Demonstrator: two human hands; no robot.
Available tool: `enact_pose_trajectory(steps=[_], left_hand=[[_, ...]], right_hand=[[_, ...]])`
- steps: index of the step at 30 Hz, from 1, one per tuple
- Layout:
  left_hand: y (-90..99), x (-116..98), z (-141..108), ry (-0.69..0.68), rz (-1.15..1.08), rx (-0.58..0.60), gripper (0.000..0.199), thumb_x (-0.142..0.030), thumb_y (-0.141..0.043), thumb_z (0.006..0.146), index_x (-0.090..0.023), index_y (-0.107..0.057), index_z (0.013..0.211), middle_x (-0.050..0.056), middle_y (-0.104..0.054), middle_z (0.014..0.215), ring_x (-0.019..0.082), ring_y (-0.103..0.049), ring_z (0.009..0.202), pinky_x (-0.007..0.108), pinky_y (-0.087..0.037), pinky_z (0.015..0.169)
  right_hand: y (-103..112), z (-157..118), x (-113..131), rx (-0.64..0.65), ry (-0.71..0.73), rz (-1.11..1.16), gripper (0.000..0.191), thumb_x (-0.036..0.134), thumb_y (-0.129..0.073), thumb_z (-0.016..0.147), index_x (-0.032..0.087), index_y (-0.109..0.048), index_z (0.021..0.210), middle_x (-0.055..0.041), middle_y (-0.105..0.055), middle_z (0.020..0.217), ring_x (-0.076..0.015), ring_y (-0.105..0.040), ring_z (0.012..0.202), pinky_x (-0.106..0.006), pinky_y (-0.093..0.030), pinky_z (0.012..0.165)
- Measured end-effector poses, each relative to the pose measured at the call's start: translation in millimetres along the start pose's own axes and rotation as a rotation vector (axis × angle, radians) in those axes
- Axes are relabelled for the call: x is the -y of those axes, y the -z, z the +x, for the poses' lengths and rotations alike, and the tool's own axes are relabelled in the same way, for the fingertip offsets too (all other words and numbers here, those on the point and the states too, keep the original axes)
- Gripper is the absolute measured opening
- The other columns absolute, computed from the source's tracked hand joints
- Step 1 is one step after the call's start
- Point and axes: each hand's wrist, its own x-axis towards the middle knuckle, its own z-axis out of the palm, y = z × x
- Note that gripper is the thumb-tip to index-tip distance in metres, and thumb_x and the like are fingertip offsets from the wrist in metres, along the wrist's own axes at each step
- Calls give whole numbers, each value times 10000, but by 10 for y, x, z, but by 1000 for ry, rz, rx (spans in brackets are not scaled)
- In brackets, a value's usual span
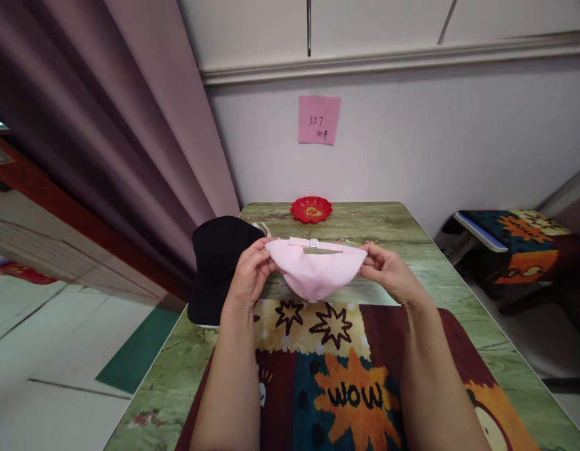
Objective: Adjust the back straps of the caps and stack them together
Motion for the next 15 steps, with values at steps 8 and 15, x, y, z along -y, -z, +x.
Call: enact_pose_trajectory(steps=[8, 15], left_hand=[[28, 38, -7, 25, 103, 64, 309, -289, -811, 679, -152, -646, 902, -45, -565, 584, 52, -434, 413, 174, -309, 398], [-112, 252, 84, -62, 68, -119, 274, -354, -853, 655, -154, -701, 764, -30, -641, 681, 75, -553, 611, 191, -427, 592]], right_hand=[[17, 56, -4, -337, 282, -295, 223, 414, -753, 764, 216, -683, 841, -33, -701, 891, -224, -635, 923, -348, -488, 841], [-149, 86, 2, -453, 251, -24, 297, 497, -698, 831, 226, -613, 919, 1, -648, 773, -148, -572, 664, -261, -466, 599]])
